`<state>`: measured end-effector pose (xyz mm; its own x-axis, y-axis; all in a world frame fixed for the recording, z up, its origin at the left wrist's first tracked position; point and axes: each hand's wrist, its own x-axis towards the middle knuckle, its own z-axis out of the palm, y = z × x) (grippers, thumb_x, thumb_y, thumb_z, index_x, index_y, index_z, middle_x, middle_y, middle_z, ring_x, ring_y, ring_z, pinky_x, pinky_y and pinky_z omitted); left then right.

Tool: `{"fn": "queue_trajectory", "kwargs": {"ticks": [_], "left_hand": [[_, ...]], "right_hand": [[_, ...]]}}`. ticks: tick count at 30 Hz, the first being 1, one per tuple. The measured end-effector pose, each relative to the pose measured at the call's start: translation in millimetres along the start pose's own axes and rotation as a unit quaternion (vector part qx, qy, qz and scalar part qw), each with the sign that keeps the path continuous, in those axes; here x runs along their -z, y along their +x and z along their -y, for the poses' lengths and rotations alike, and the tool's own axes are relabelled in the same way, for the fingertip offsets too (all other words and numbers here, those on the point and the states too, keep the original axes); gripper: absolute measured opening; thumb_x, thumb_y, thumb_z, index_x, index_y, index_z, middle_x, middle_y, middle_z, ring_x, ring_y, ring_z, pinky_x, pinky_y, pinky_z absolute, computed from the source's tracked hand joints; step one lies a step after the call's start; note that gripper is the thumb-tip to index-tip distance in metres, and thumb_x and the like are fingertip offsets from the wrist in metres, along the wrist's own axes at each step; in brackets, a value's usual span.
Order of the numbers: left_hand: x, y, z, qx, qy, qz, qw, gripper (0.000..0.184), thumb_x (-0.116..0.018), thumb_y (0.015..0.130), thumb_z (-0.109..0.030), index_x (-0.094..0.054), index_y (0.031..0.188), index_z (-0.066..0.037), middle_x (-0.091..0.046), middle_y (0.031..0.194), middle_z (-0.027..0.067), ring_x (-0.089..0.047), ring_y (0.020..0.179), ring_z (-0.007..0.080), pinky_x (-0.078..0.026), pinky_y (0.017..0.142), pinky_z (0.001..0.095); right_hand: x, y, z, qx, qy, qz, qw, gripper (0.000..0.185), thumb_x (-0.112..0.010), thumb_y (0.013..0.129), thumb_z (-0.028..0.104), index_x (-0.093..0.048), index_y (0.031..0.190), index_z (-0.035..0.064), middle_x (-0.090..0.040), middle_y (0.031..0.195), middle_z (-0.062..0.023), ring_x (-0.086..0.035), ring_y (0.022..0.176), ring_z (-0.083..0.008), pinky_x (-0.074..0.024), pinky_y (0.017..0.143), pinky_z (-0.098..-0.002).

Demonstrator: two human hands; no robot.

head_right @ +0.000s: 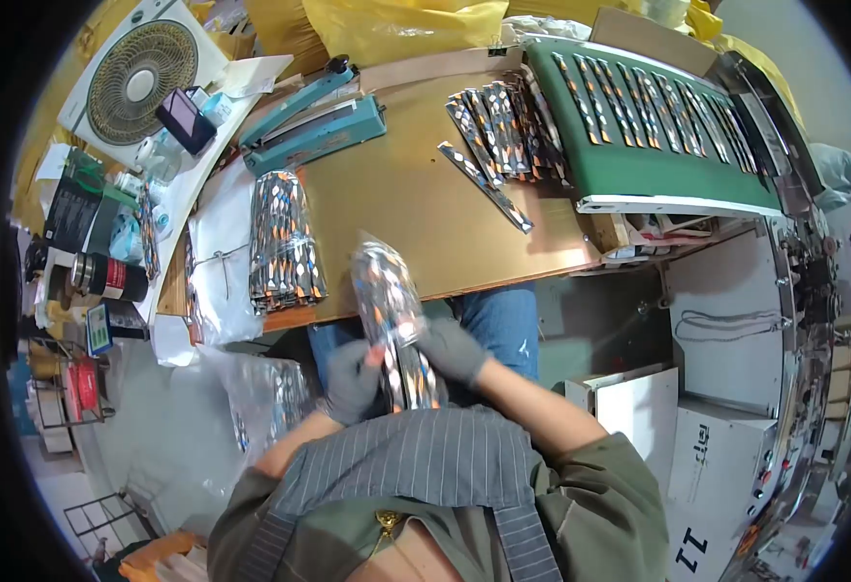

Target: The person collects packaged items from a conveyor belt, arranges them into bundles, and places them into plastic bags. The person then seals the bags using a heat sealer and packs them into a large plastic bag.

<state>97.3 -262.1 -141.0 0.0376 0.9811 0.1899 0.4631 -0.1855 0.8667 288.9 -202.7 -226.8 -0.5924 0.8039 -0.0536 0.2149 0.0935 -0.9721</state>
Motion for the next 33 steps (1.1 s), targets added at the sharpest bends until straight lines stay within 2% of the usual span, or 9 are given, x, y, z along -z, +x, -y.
{"fn": "queue_trajectory", "kwargs": {"ticks": [3, 6, 9, 11, 12, 15, 18, 26, 33], "left_hand": [[25, 80, -55, -0.085, 0.072, -0.056, 0.992, 0.020, -0.068, 0.081, -0.015, -0.053, 0.076, -0.004, -0.048, 0.063, 0.0111, -0.048, 0.057, 0.0241, -0.041, 0.057, 0.0341], [53, 144, -58, -0.045, 0.064, -0.122, 0.989, 0.018, -0.065, 0.083, -0.015, -0.053, 0.090, -0.004, -0.053, 0.069, 0.0120, -0.053, 0.060, 0.0254, -0.043, 0.058, 0.0359], [106, 202, -29, -0.126, 0.249, -0.144, 0.949, 0.025, -0.060, 0.088, -0.029, -0.064, 0.081, -0.006, -0.061, 0.064, 0.0146, -0.063, 0.062, 0.0203, -0.048, 0.058, 0.0357], [121, 222, -40, 0.073, 0.198, 0.109, 0.971, 0.022, -0.058, 0.087, -0.025, -0.065, 0.083, -0.005, -0.065, 0.067, 0.0122, -0.062, 0.059, 0.0169, -0.048, 0.061, 0.0337], [126, 229, -48, 0.167, 0.162, 0.234, 0.944, 0.021, -0.057, 0.087, -0.023, -0.065, 0.084, -0.004, -0.066, 0.068, 0.0110, -0.061, 0.057, 0.0151, -0.048, 0.062, 0.0327], [116, 238, -63, -0.147, 0.255, -0.117, 0.949, 0.025, -0.054, 0.086, -0.022, -0.065, 0.084, 0.000, -0.066, 0.064, 0.0102, -0.058, 0.051, 0.0138, -0.048, 0.056, 0.0328], [121, 258, -58, -0.027, 0.229, 0.081, 0.970, 0.027, -0.052, 0.088, -0.023, -0.065, 0.086, 0.001, -0.065, 0.061, 0.0067, -0.058, 0.052, 0.0111, -0.047, 0.053, 0.0290], [126, 230, -73, 0.061, 0.052, 0.142, 0.987, 0.037, -0.051, 0.091, -0.017, -0.058, 0.118, 0.007, -0.066, 0.087, 0.0089, -0.060, 0.057, 0.0078, -0.044, 0.045, 0.0213], [141, 205, -137, 0.032, -0.130, 0.114, 0.984, 0.030, -0.057, 0.089, -0.016, -0.062, 0.110, 0.006, -0.064, 0.068, 0.0047, -0.059, 0.056, 0.0075, -0.044, 0.045, 0.0193]], "right_hand": [[64, 58, 100, 0.000, -0.376, -0.233, 0.897, 0.043, -0.070, 0.075, 0.047, -0.058, 0.092, 0.0084, -0.063, 0.072, -0.0145, -0.062, 0.068, -0.0361, -0.0480, 0.060, -0.0439], [79, 83, 184, 0.203, -0.314, -0.278, 0.885, 0.013, -0.063, 0.079, 0.012, -0.053, 0.087, 0.0110, -0.059, 0.065, -0.0103, -0.062, 0.063, -0.0312, -0.0470, 0.055, -0.0408], [108, 113, 202, 0.194, -0.398, -0.267, 0.856, 0.017, -0.063, 0.077, 0.014, -0.053, 0.091, 0.0106, -0.064, 0.072, -0.0134, -0.064, 0.069, -0.0359, -0.0496, 0.061, -0.0446], [154, 148, 192, 0.089, -0.460, -0.149, 0.871, 0.017, -0.060, 0.078, 0.022, -0.060, 0.088, 0.0077, -0.066, 0.082, -0.0165, -0.064, 0.079, -0.0358, -0.0502, 0.070, -0.0431], [162, 148, 207, 0.103, -0.418, -0.169, 0.886, 0.016, -0.058, 0.078, 0.020, -0.063, 0.086, 0.0069, -0.067, 0.084, -0.0161, -0.064, 0.082, -0.0340, -0.0501, 0.073, -0.0403], [169, 139, 240, 0.127, -0.271, -0.274, 0.914, 0.017, -0.058, 0.077, 0.015, -0.063, 0.088, 0.0033, -0.066, 0.080, -0.0187, -0.065, 0.077, -0.0293, -0.0495, 0.069, -0.0364], [195, 176, 186, 0.035, -0.361, -0.167, 0.917, 0.014, -0.059, 0.076, 0.011, -0.062, 0.085, 0.0015, -0.064, 0.073, -0.0153, -0.064, 0.069, -0.0237, -0.0485, 0.064, -0.0332], [197, 141, 211, -0.109, -0.073, -0.045, 0.990, 0.017, -0.066, 0.083, 0.015, -0.059, 0.086, 0.0002, -0.060, 0.069, -0.0034, -0.057, 0.057, -0.0082, -0.0442, 0.051, -0.0216], [140, 127, 265, 0.362, -0.438, -0.185, 0.802, 0.035, -0.066, 0.086, 0.035, -0.057, 0.098, 0.0026, -0.064, 0.079, -0.0135, -0.060, 0.062, -0.0288, -0.0483, 0.059, -0.0339]]}}
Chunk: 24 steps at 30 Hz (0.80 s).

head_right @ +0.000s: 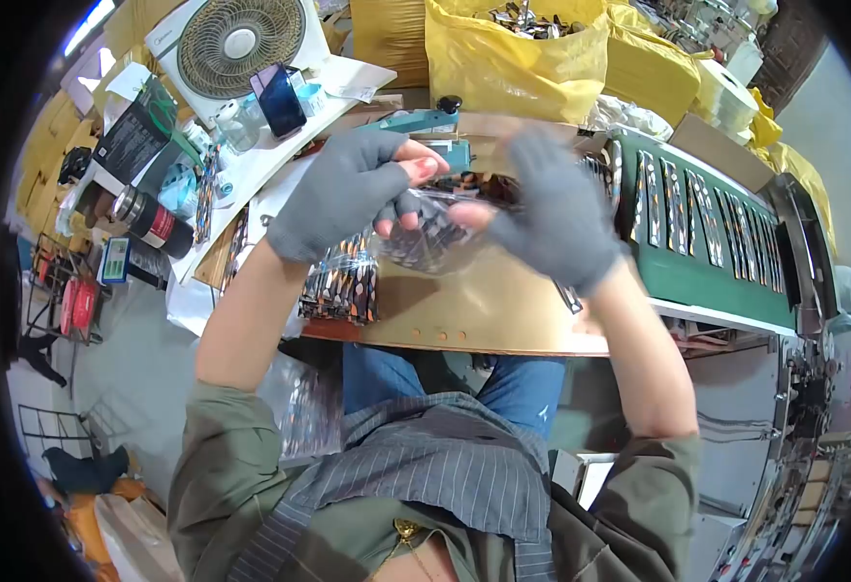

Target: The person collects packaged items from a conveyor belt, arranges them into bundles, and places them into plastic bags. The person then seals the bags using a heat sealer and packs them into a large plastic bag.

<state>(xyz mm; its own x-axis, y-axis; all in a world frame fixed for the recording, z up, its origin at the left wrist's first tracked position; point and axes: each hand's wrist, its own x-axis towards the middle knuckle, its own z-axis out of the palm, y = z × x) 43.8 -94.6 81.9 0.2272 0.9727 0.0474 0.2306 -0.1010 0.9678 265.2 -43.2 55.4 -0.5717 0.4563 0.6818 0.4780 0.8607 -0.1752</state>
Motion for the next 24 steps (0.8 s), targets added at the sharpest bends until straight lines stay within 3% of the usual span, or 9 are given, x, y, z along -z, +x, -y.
{"fn": "queue_trajectory", "kwargs": {"ticks": [3, 6, 8, 9, 10, 13, 16, 19, 24], "left_hand": [[-4, -7, 1, -0.093, 0.003, -0.041, 0.995, 0.029, -0.064, 0.086, -0.016, -0.064, 0.107, 0.004, -0.064, 0.069, 0.0038, -0.059, 0.057, 0.0070, -0.043, 0.047, 0.0175], [6, 3, 40, -0.201, 0.025, -0.153, 0.967, 0.042, -0.074, 0.077, -0.019, -0.062, 0.109, 0.005, -0.067, 0.086, 0.0060, -0.062, 0.080, 0.0129, -0.049, 0.073, 0.0263], [10, 18, 105, -0.067, -0.015, 0.017, 0.998, 0.059, -0.082, 0.068, -0.025, -0.059, 0.114, 0.004, -0.066, 0.098, 0.0058, -0.059, 0.091, 0.0151, -0.047, 0.085, 0.0287], [9, 19, 111, 0.117, -0.099, 0.021, 0.988, 0.056, -0.083, 0.067, -0.026, -0.062, 0.109, 0.003, -0.066, 0.095, 0.0052, -0.059, 0.088, 0.0136, -0.047, 0.083, 0.0277], [6, 29, 150, 0.142, -0.089, -0.024, 0.986, 0.050, -0.084, 0.066, -0.026, -0.065, 0.105, 0.001, -0.067, 0.095, 0.0060, -0.060, 0.085, 0.0134, -0.048, 0.082, 0.0281], [9, 53, 214, 0.162, -0.191, -0.089, 0.964, 0.048, -0.081, 0.069, -0.027, -0.066, 0.105, 0.000, -0.068, 0.100, 0.0072, -0.063, 0.086, 0.0147, -0.048, 0.081, 0.0283], [24, 68, 245, 0.210, -0.257, -0.140, 0.933, 0.050, -0.080, 0.070, -0.023, -0.064, 0.111, -0.001, -0.067, 0.103, 0.0096, -0.064, 0.089, 0.0178, -0.049, 0.084, 0.0302], [52, 98, 268, 0.184, -0.313, -0.183, 0.914, 0.048, -0.081, 0.070, -0.022, -0.065, 0.110, -0.001, -0.068, 0.100, 0.0089, -0.065, 0.086, 0.0192, -0.050, 0.082, 0.0297], [89, 117, 296, 0.269, -0.267, -0.185, 0.907, 0.046, -0.081, 0.069, -0.025, -0.068, 0.107, -0.001, -0.069, 0.100, 0.0082, -0.064, 0.088, 0.0171, -0.049, 0.083, 0.0299]], "right_hand": [[-32, -13, -5, -0.062, 0.074, 0.074, 0.993, 0.029, -0.060, 0.090, 0.034, -0.058, 0.086, 0.0051, -0.063, 0.072, -0.0159, -0.060, 0.061, -0.0317, -0.0478, 0.058, -0.0350], [-44, 9, -7, -0.178, 0.217, 0.044, 0.959, 0.030, -0.057, 0.092, 0.028, -0.058, 0.073, 0.0041, -0.058, 0.062, -0.0180, -0.059, 0.059, -0.0324, -0.0446, 0.054, -0.0349], [-71, 24, -26, -0.221, 0.239, 0.048, 0.945, 0.030, -0.057, 0.091, 0.029, -0.059, 0.074, 0.0040, -0.058, 0.062, -0.0181, -0.058, 0.060, -0.0345, -0.0444, 0.054, -0.0378], [-100, 26, -44, -0.222, 0.209, 0.066, 0.950, 0.031, -0.058, 0.090, 0.031, -0.060, 0.075, 0.0039, -0.058, 0.063, -0.0178, -0.059, 0.060, -0.0355, -0.0446, 0.055, -0.0396], [-132, 24, -72, -0.181, 0.073, 0.108, 0.975, 0.032, -0.061, 0.087, 0.037, -0.061, 0.081, 0.0048, -0.058, 0.062, -0.0186, -0.061, 0.064, -0.0354, -0.0463, 0.059, -0.0406], [-193, 46, -130, -0.291, 0.001, -0.024, 0.956, 0.032, -0.063, 0.084, 0.039, -0.061, 0.087, 0.0067, -0.064, 0.076, -0.0184, -0.063, 0.069, -0.0355, -0.0480, 0.063, -0.0419], [-250, 86, -170, -0.246, -0.049, -0.112, 0.962, 0.031, -0.064, 0.083, 0.038, -0.058, 0.090, 0.0084, -0.064, 0.091, -0.0171, -0.062, 0.076, -0.0369, -0.0489, 0.067, -0.0442], [-225, 147, -125, -0.240, -0.006, 0.017, 0.971, 0.034, -0.064, 0.082, 0.040, -0.058, 0.092, 0.0085, -0.062, 0.098, -0.0156, -0.062, 0.080, -0.0368, -0.0490, 0.070, -0.0451], [-268, 118, -157, -0.248, -0.121, 0.032, 0.961, 0.026, -0.061, 0.083, 0.035, -0.061, 0.089, 0.0102, -0.062, 0.089, -0.0145, -0.063, 0.075, -0.0358, -0.0498, 0.066, -0.0456]]}}
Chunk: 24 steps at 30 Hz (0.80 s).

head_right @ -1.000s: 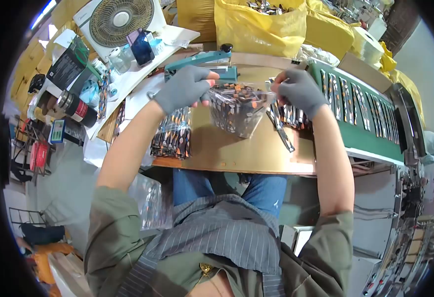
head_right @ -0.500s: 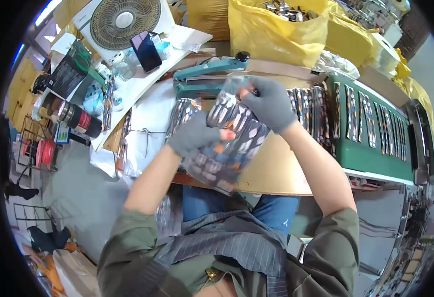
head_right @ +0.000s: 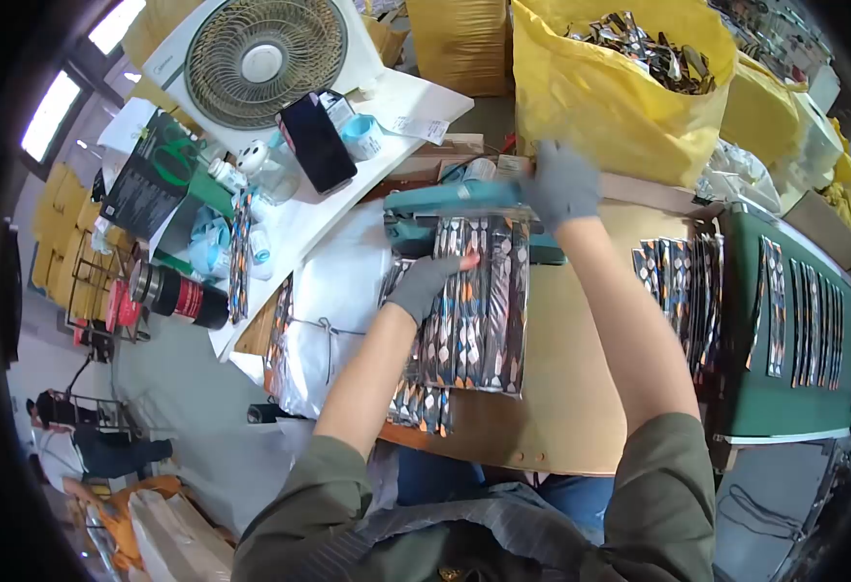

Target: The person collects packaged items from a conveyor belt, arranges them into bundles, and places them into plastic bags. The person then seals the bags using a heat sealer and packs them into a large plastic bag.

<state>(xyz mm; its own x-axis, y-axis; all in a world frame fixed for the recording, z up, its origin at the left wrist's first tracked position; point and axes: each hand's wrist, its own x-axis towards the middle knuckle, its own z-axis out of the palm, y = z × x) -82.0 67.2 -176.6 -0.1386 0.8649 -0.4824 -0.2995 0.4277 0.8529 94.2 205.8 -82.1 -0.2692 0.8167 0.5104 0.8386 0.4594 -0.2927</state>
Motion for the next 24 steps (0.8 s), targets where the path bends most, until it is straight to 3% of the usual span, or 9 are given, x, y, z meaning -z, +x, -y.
{"fn": "queue_trajectory", "kwargs": {"ticks": [3, 9, 13, 16, 18, 21, 24], "left_hand": [[-12, -18, -5, -0.040, 0.022, 0.018, 0.999, 0.044, -0.080, 0.070, -0.026, -0.069, 0.104, -0.001, -0.069, 0.097, 0.0067, -0.063, 0.086, 0.0143, -0.047, 0.081, 0.0290], [-13, -16, -2, -0.045, 0.064, 0.003, 0.997, 0.041, -0.079, 0.071, -0.029, -0.070, 0.099, 0.000, -0.069, 0.091, 0.0066, -0.063, 0.081, 0.0132, -0.048, 0.078, 0.0285], [-20, -34, -6, -0.148, 0.150, -0.016, 0.978, 0.049, -0.074, 0.079, -0.029, -0.061, 0.113, 0.003, -0.067, 0.106, 0.0098, -0.063, 0.091, 0.0155, -0.048, 0.083, 0.0302], [-15, -85, 6, -0.322, 0.284, -0.187, 0.883, 0.052, -0.072, 0.080, -0.027, -0.056, 0.120, 0.000, -0.062, 0.114, 0.0155, -0.061, 0.102, 0.0248, -0.047, 0.087, 0.0338], [13, -138, 5, -0.339, 0.476, -0.118, 0.803, 0.050, -0.070, 0.077, -0.021, -0.055, 0.121, -0.002, -0.057, 0.117, 0.0200, -0.056, 0.109, 0.0359, -0.047, 0.090, 0.0393], [37, -192, 47, -0.337, 0.654, -0.106, 0.669, 0.043, -0.067, 0.075, -0.017, -0.057, 0.114, -0.005, -0.057, 0.114, 0.0189, -0.054, 0.106, 0.0403, -0.046, 0.088, 0.0433], [54, -189, 80, -0.365, 0.646, -0.157, 0.652, 0.036, -0.065, 0.074, -0.018, -0.058, 0.108, -0.006, -0.056, 0.115, 0.0166, -0.053, 0.107, 0.0398, -0.046, 0.086, 0.0451]], "right_hand": [[-43, -27, -36, -0.040, -0.011, 0.032, 0.999, 0.019, -0.059, 0.082, 0.030, -0.062, 0.082, 0.0109, -0.063, 0.083, -0.0132, -0.063, 0.071, -0.0354, -0.0498, 0.063, -0.0467], [-41, -30, -27, -0.060, -0.002, -0.004, 0.998, 0.014, -0.060, 0.078, 0.026, -0.062, 0.077, 0.0118, -0.063, 0.078, -0.0095, -0.063, 0.072, -0.0317, -0.0498, 0.061, -0.0449], [-34, -30, -25, -0.067, 0.013, 0.023, 0.997, 0.013, -0.060, 0.078, 0.025, -0.062, 0.078, 0.0125, -0.062, 0.080, -0.0090, -0.063, 0.074, -0.0310, -0.0500, 0.064, -0.0444], [-38, -35, -26, -0.074, 0.024, 0.011, 0.997, 0.015, -0.060, 0.079, 0.027, -0.061, 0.080, 0.0124, -0.062, 0.083, -0.0091, -0.063, 0.075, -0.0315, -0.0499, 0.065, -0.0447], [-35, -36, -26, -0.086, 0.024, 0.025, 0.996, 0.021, -0.060, 0.081, 0.032, -0.059, 0.085, 0.0116, -0.061, 0.083, -0.0099, -0.063, 0.076, -0.0322, -0.0498, 0.066, -0.0448], [-10, -47, -23, -0.124, 0.123, 0.062, 0.983, 0.045, -0.059, 0.084, 0.045, -0.056, 0.110, 0.0078, -0.059, 0.105, -0.0204, -0.059, 0.097, -0.0388, -0.0480, 0.080, -0.0469], [-14, -115, -6, -0.032, 0.133, -0.141, 0.980, 0.076, -0.057, 0.084, 0.054, -0.039, 0.134, -0.0006, -0.043, 0.128, -0.0336, -0.044, 0.119, -0.0477, -0.0392, 0.096, -0.0507]]}}
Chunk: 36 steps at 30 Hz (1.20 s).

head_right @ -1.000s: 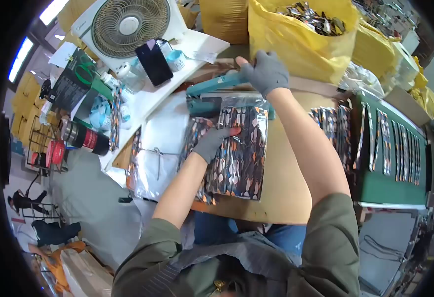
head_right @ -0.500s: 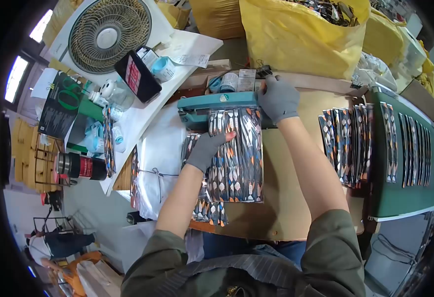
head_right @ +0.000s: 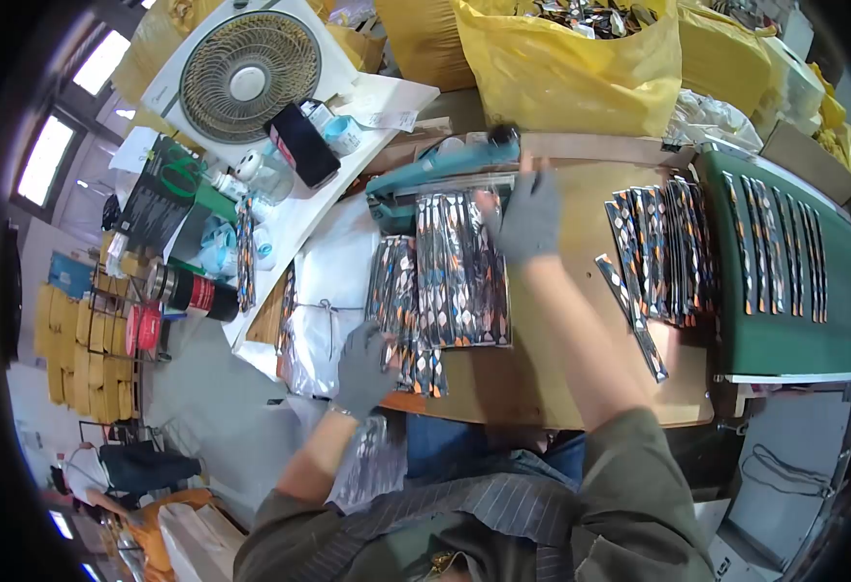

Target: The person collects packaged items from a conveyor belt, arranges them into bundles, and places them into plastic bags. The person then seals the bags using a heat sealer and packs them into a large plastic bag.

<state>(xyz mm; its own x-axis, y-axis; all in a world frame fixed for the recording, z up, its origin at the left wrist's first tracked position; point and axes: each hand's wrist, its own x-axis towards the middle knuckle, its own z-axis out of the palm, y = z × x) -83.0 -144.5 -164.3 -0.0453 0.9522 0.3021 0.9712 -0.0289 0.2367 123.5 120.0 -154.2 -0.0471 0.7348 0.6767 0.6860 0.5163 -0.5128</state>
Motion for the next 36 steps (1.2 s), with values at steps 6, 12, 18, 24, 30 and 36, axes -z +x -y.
{"fn": "queue_trajectory", "kwargs": {"ticks": [6, 12, 18, 24, 30, 36], "left_hand": [[-15, 27, 14, 0.110, -0.007, 0.064, 0.992, 0.027, -0.061, 0.081, -0.021, -0.055, 0.106, -0.009, -0.063, 0.083, 0.0159, -0.062, 0.078, 0.0367, -0.049, 0.066, 0.0470], [81, 81, -63, -0.025, -0.080, -0.083, 0.993, 0.022, -0.062, 0.083, -0.024, -0.056, 0.099, -0.010, -0.062, 0.075, 0.0159, -0.063, 0.070, 0.0345, -0.048, 0.061, 0.0437], [150, 138, -41, -0.188, 0.030, -0.029, 0.981, 0.015, -0.059, 0.083, -0.015, -0.064, 0.093, -0.005, -0.068, 0.072, 0.0082, -0.064, 0.058, 0.0201, -0.052, 0.056, 0.0288], [138, 161, -133, -0.019, -0.366, 0.021, 0.930, 0.019, -0.059, 0.077, -0.013, -0.069, 0.075, 0.003, -0.068, 0.064, 0.0096, -0.066, 0.056, 0.0158, -0.052, 0.056, 0.0266], [94, 158, -190, -0.021, -0.365, -0.038, 0.930, 0.016, -0.067, 0.070, -0.018, -0.069, 0.071, -0.003, -0.067, 0.066, 0.0147, -0.065, 0.059, 0.0229, -0.051, 0.063, 0.0330], [116, 143, -237, -0.119, -0.247, -0.087, 0.958, 0.019, -0.068, 0.075, -0.020, -0.060, 0.074, -0.003, -0.062, 0.067, 0.0146, -0.061, 0.063, 0.0315, -0.048, 0.062, 0.0381]], "right_hand": [[67, -141, 46, 0.041, 0.048, 0.263, 0.963, 0.085, -0.063, 0.079, 0.053, -0.034, 0.139, -0.0003, -0.035, 0.138, -0.0328, -0.035, 0.125, -0.0498, -0.0284, 0.104, -0.0541], [98, -47, 130, 0.094, 0.195, 0.295, 0.931, 0.027, -0.063, 0.079, 0.024, -0.058, 0.102, 0.0112, -0.065, 0.089, -0.0169, -0.063, 0.082, -0.0369, -0.0495, 0.072, -0.0437], [187, 66, 114, 0.066, 0.084, 0.301, 0.948, 0.017, -0.063, 0.079, 0.015, -0.068, 0.094, 0.0094, -0.064, 0.066, -0.0081, -0.063, 0.057, -0.0206, -0.0494, 0.051, -0.0323], [253, 65, 45, 0.018, 0.015, 0.275, 0.961, 0.021, -0.056, 0.077, 0.014, -0.069, 0.089, 0.0020, -0.064, 0.069, -0.0099, -0.063, 0.064, -0.0159, -0.0504, 0.061, -0.0299], [292, 29, -12, -0.120, 0.086, 0.255, 0.956, 0.018, -0.059, 0.077, 0.014, -0.066, 0.086, -0.0008, -0.063, 0.070, -0.0104, -0.061, 0.067, -0.0154, -0.0481, 0.064, -0.0288], [336, 20, -11, -0.174, 0.277, 0.199, 0.924, 0.006, -0.061, 0.085, 0.008, -0.062, 0.085, 0.0023, -0.058, 0.067, -0.0006, -0.054, 0.056, -0.0061, -0.0423, 0.050, -0.0207]]}}
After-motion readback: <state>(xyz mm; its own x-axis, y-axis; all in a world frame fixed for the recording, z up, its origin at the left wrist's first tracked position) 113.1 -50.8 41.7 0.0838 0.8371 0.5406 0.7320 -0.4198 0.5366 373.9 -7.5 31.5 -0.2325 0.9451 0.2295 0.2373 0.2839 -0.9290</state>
